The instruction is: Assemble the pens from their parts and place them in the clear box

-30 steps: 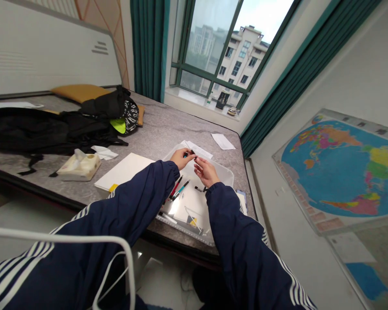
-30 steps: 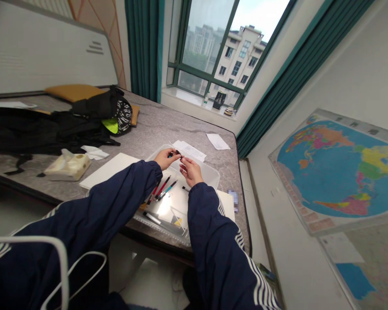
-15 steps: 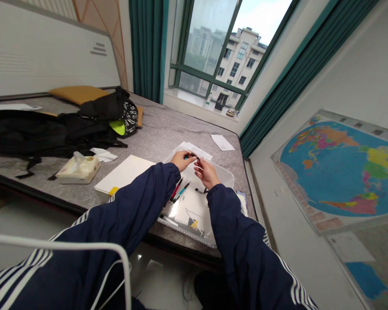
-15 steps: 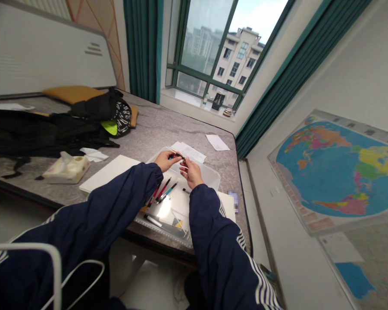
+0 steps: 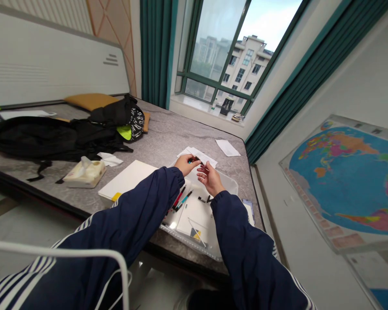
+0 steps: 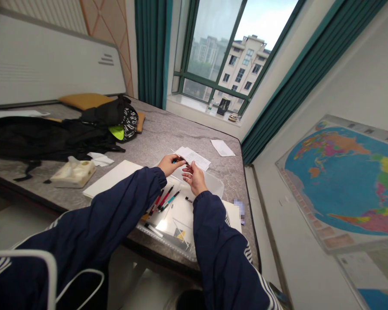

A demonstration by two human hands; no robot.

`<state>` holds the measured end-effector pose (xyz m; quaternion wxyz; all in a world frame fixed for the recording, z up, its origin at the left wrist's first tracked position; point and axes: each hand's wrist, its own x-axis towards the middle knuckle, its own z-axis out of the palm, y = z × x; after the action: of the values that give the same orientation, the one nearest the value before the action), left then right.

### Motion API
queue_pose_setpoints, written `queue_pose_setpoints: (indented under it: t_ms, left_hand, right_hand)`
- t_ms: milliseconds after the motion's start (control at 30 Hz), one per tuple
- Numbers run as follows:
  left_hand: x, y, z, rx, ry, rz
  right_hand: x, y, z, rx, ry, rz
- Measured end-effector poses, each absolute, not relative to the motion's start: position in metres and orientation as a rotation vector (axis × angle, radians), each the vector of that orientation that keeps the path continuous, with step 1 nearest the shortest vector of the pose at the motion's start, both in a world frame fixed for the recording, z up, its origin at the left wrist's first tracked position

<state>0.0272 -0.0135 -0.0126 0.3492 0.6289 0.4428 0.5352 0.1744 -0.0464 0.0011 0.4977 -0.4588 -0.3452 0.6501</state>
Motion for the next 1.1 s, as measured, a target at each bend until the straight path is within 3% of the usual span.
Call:
queue_pose_setpoints:
  t_ms: [1100]
  left_hand:
    - [0.027, -0.026, -0.006, 1.693, 1.238, 1.371]
  right_hand:
    - [0.171, -0.056, -0.006, -1.195, -0.858, 1.483]
